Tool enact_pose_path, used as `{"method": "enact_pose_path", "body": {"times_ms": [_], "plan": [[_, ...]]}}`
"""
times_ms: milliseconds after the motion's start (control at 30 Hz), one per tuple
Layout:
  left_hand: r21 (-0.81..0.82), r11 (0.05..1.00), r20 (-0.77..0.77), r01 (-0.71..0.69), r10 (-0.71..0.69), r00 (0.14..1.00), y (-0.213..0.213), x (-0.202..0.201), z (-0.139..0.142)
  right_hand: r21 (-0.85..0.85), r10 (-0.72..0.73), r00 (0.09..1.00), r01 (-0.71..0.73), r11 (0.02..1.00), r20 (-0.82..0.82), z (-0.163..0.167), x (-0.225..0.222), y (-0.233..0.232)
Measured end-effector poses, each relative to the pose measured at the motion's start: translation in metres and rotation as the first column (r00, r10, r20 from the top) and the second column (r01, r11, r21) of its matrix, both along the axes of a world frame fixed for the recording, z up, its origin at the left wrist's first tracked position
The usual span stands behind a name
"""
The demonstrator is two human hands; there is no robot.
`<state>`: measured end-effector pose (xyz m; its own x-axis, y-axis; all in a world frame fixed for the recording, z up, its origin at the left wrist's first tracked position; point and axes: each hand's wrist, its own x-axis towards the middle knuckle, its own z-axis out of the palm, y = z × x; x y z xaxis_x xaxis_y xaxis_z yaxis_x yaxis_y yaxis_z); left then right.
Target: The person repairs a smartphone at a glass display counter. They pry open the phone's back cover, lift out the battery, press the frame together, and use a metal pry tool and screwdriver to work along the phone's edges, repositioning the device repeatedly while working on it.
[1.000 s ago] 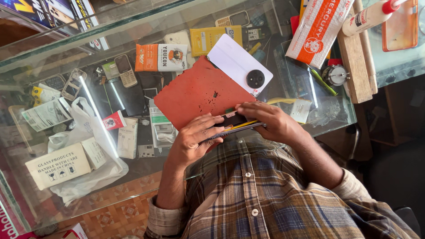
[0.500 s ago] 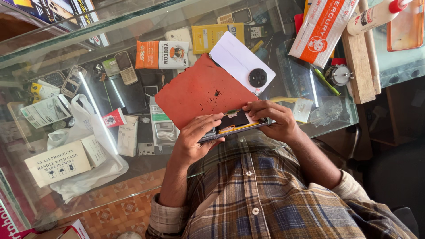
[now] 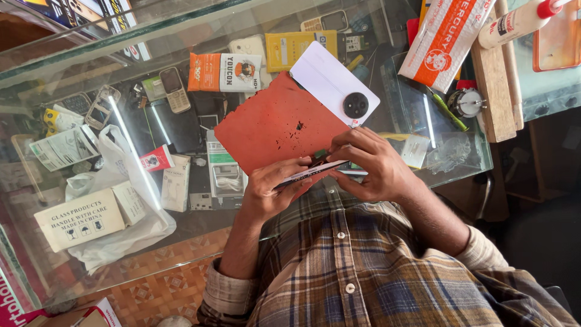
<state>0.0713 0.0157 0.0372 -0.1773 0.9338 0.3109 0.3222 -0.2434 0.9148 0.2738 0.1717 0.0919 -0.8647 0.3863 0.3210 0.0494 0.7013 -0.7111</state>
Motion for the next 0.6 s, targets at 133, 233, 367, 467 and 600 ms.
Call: {"method": "enact_pose_path", "body": {"times_ms": [133,233,367,467,600], "plan": [[-0.035,0.999,0.032,0.007,-0.006,0.999,0.0,0.0,0.0,0.073,0.026,0.998,-0.029,0.997,0.05,0.012,-0.009,0.0],[-0.06,0.998,0.069,0.019,-0.015,0.998,0.001,0.001,0.002,0.129,0.055,0.996,-0.064,0.99,0.068,0.018,-0.015,0.0],[-0.037,0.999,0.027,0.002,-0.001,1.0,0.001,0.003,0.007,0.219,0.08,0.993,-0.098,0.971,0.092,0.024,-0.017,0.002],[-0.009,1.0,-0.019,0.003,-0.004,1.0,0.004,0.003,0.009,0.242,0.139,0.989,-0.149,0.959,0.058,0.021,-0.014,0.007],[-0.01,1.0,-0.049,0.005,-0.005,0.999,0.007,0.002,0.01,0.099,0.158,0.984,-0.165,0.981,0.077,0.01,-0.014,0.008]]}}
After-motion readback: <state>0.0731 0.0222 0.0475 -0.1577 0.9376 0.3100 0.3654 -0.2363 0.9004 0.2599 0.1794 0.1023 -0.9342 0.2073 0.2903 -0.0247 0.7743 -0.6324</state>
